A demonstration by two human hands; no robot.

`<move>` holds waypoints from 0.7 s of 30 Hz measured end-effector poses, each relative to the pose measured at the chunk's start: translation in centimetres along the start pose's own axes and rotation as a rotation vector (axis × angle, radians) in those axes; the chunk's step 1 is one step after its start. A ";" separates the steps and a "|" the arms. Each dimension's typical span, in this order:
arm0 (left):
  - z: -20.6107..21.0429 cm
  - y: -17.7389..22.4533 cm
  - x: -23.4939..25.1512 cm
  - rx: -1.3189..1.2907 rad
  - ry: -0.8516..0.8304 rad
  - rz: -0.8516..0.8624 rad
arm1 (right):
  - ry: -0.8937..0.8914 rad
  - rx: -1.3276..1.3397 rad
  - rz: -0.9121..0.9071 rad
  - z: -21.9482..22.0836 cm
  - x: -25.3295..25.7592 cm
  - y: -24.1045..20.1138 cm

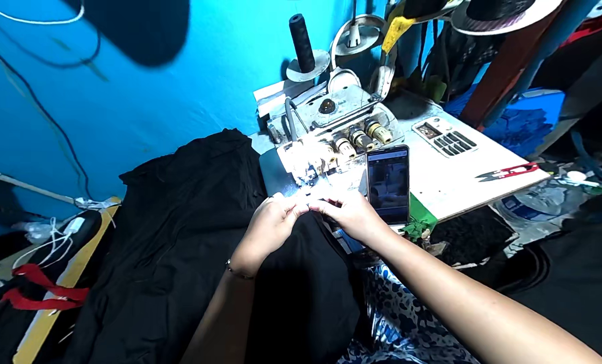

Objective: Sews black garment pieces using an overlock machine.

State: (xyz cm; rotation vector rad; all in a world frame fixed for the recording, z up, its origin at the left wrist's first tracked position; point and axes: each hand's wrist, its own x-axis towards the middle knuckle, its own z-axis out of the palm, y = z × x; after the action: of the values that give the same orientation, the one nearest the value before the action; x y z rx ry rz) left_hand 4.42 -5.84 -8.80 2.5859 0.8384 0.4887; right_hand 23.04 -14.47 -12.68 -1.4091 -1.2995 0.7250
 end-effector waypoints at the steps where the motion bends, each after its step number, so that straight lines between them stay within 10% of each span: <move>1: 0.1 -0.1 0.0 -0.002 0.003 0.006 | 0.002 -0.009 0.001 0.0 0.0 0.0; 21: -0.6 1.0 -0.6 -0.006 0.030 -0.197 | 0.094 -0.044 -0.017 0.5 -0.5 -0.3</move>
State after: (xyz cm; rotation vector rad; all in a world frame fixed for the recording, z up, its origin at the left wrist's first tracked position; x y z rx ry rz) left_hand 4.21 -6.84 -7.93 2.4624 1.0863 0.4714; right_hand 22.35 -14.85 -12.68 -1.4485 -1.2594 0.6151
